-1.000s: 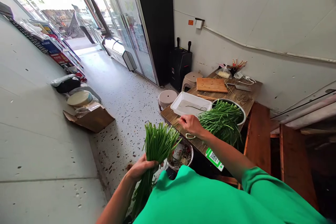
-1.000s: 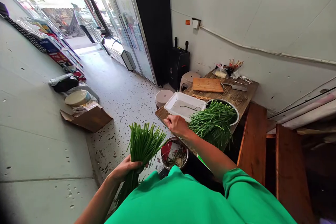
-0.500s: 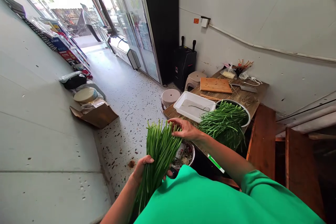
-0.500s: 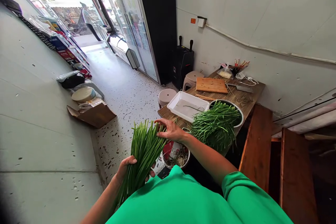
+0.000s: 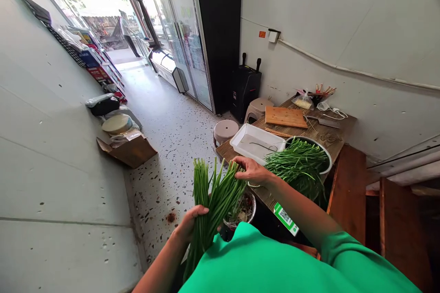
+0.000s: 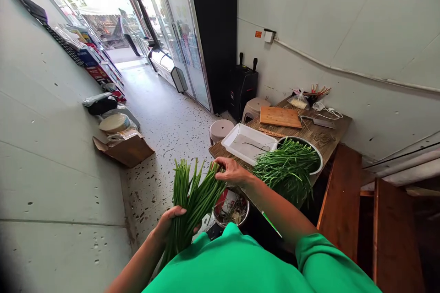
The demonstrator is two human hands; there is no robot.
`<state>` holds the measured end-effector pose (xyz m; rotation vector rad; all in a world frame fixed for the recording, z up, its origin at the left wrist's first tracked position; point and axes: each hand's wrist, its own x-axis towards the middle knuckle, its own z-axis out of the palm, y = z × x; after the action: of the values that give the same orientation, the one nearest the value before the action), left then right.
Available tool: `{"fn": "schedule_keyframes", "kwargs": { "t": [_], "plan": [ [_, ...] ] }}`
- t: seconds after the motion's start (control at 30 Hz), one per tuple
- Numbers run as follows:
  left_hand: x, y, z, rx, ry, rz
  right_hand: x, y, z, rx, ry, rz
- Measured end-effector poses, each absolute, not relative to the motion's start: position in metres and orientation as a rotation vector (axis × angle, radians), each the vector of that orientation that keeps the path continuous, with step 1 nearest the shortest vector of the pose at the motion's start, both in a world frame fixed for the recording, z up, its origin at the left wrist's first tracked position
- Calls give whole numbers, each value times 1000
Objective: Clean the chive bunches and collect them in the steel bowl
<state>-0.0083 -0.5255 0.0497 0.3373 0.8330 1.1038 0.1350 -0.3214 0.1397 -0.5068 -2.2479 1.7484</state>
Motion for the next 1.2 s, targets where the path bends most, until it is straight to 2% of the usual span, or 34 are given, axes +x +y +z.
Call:
{"fn": "schedule_keyframes", "kwargs": {
  "t": [0.2, 0.43, 0.53, 0.63, 0.7, 0.83, 1.0, 1.1, 1.2],
  "plan": [
    [-3, -522, 55, 350, 1155, 1254, 137, -322, 159, -373, -2298, 1574],
    [-7, -523, 62, 588, 1080, 1116, 131, -323, 175, -515, -2281, 1353],
    [-5, -522, 66, 611, 1129, 1112, 129, -324, 181, -477, -2326, 1085],
    [-4, -521, 69, 642, 1240, 1158, 120, -329, 186, -351, -2611, 821],
    [-4, -520, 71, 725, 1304, 1174, 111, -330, 185, -330, -2819, 755],
    [-7, -519, 69, 837, 1345, 1120, 96, -322, 170, -384, -2859, 901],
    [-12, -520, 60, 652, 1327, 1113, 90, -319, 141, -749, -2639, 1041],
    [-16, -524, 52, 542, 1292, 1109, 88, -323, 132, -747, -2446, 1385],
    [-19, -532, 43, 475, 1293, 1123, 86, -318, 134, -730, -1983, 1809]
  ]
}}
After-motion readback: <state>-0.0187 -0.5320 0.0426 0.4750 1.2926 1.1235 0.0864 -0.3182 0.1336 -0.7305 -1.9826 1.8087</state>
